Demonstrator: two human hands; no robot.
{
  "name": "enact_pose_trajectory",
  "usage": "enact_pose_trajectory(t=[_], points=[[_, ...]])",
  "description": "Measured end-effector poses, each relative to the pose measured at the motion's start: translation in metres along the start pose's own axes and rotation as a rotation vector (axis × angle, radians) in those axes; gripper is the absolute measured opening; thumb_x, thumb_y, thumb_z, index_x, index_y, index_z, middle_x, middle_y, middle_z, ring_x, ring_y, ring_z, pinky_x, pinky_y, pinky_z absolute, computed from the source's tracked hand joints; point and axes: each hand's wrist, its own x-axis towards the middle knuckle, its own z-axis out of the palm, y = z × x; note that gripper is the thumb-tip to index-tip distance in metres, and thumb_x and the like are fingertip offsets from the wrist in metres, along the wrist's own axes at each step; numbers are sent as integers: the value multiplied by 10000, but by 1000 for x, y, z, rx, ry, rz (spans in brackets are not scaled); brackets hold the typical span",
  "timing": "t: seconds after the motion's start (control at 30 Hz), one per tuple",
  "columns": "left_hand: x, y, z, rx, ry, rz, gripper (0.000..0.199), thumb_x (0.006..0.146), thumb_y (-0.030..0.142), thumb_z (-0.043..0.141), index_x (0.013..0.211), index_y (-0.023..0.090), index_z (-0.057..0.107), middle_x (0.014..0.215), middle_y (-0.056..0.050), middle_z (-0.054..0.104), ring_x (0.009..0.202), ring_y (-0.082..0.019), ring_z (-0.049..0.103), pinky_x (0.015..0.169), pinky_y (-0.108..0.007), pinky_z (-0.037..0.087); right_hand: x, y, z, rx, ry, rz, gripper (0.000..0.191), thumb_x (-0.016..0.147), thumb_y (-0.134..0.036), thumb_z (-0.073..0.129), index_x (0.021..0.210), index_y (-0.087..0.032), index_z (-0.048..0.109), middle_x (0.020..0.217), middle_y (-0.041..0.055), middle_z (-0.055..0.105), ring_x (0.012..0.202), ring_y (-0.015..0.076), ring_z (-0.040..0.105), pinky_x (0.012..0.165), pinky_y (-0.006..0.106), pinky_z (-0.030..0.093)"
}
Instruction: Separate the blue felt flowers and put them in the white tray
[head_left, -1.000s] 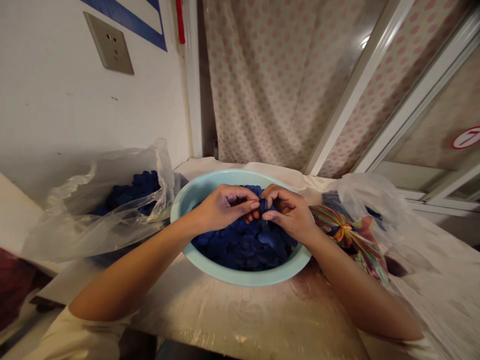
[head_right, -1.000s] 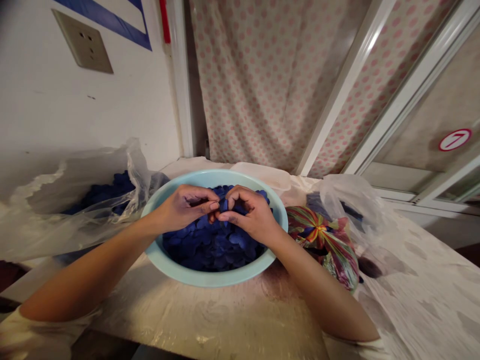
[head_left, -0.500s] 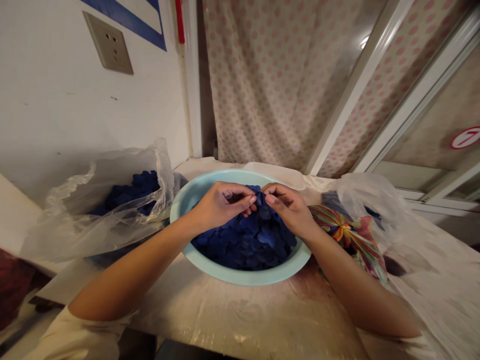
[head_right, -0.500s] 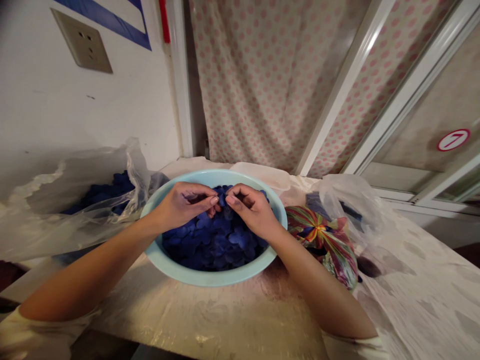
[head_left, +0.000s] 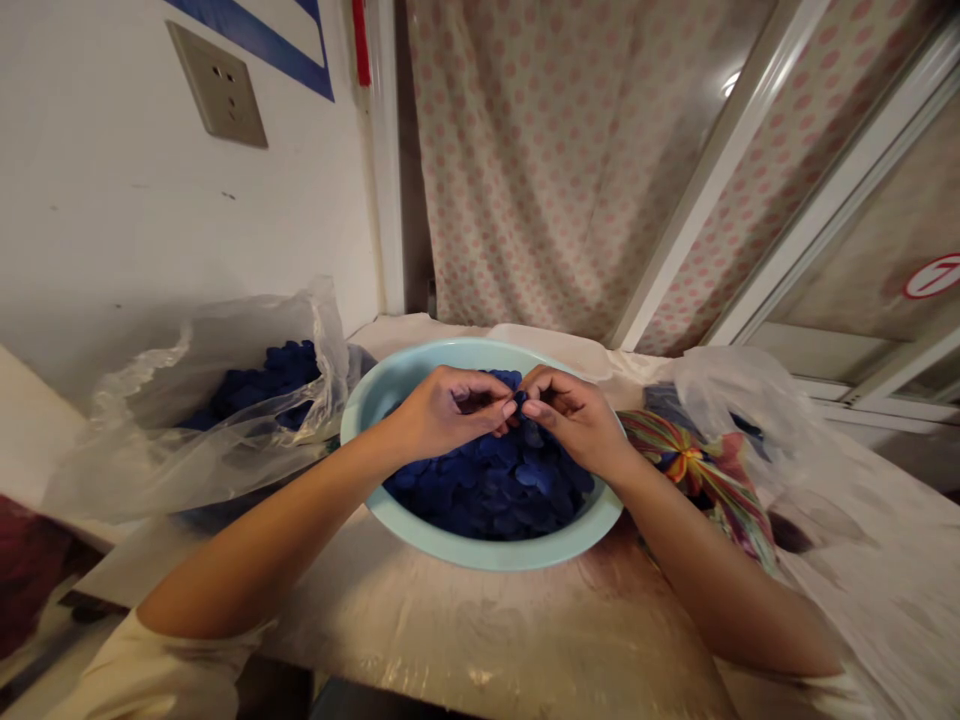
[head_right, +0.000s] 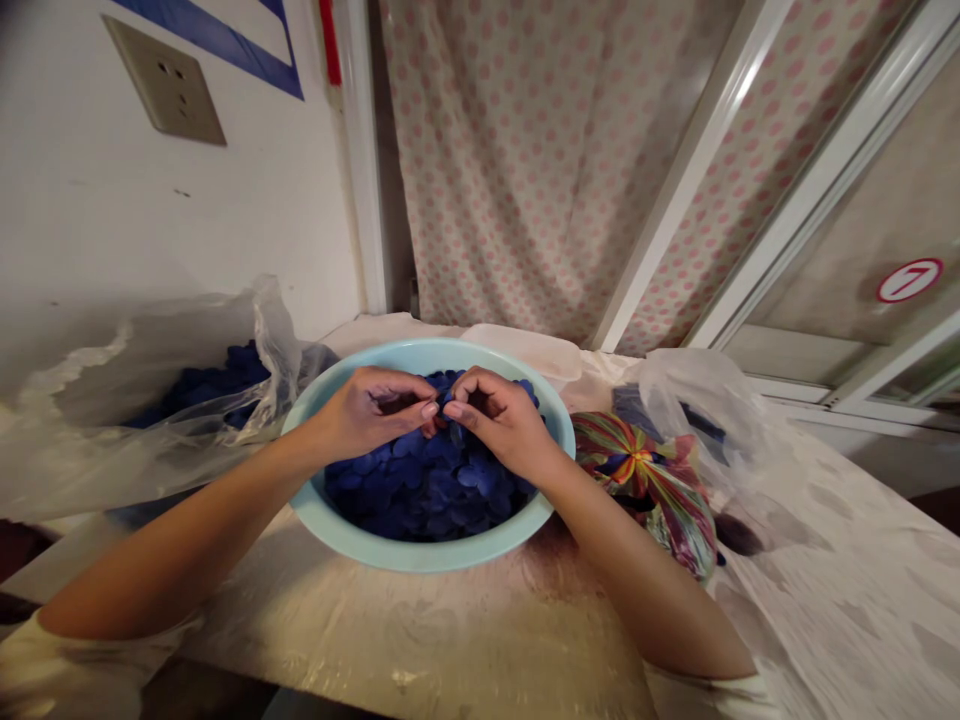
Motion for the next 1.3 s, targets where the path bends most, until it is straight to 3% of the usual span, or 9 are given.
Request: enact_pose_trajectory(t=[0.27, 0.6, 1.3], points=[[-1, 2, 0, -50, -28, -56, 88, 730, 184, 591, 719, 106, 628, 555, 13, 606, 490, -58, 565, 500, -147, 478, -1, -2, -1, -120, -32, -89, 185, 821, -318, 574, 718, -180, 509, 728, 3, 507, 699, 121, 488, 660, 257, 386], [-1, 6, 1, -215, -85, -79, 193, 708, 302, 663, 683, 111, 648, 594, -9, 638, 502, -70, 571, 500, -166, 497, 0, 1, -1, 71, -46, 11, 327, 726, -471, 638, 676, -177, 504, 699, -5, 497, 645, 116, 488, 602, 252, 394], [-2, 7, 0, -248, -122, -113, 244, 693, 365, 676, 660, 123, 671, 573, -12, 649, 477, -75, 573, 473, -164, 497, 0, 0, 0, 131, -90, 75, 349, 698, -466, 665, 592, -171, 511, 604, -20, 516, 557, 99, 475, 531, 240, 391]])
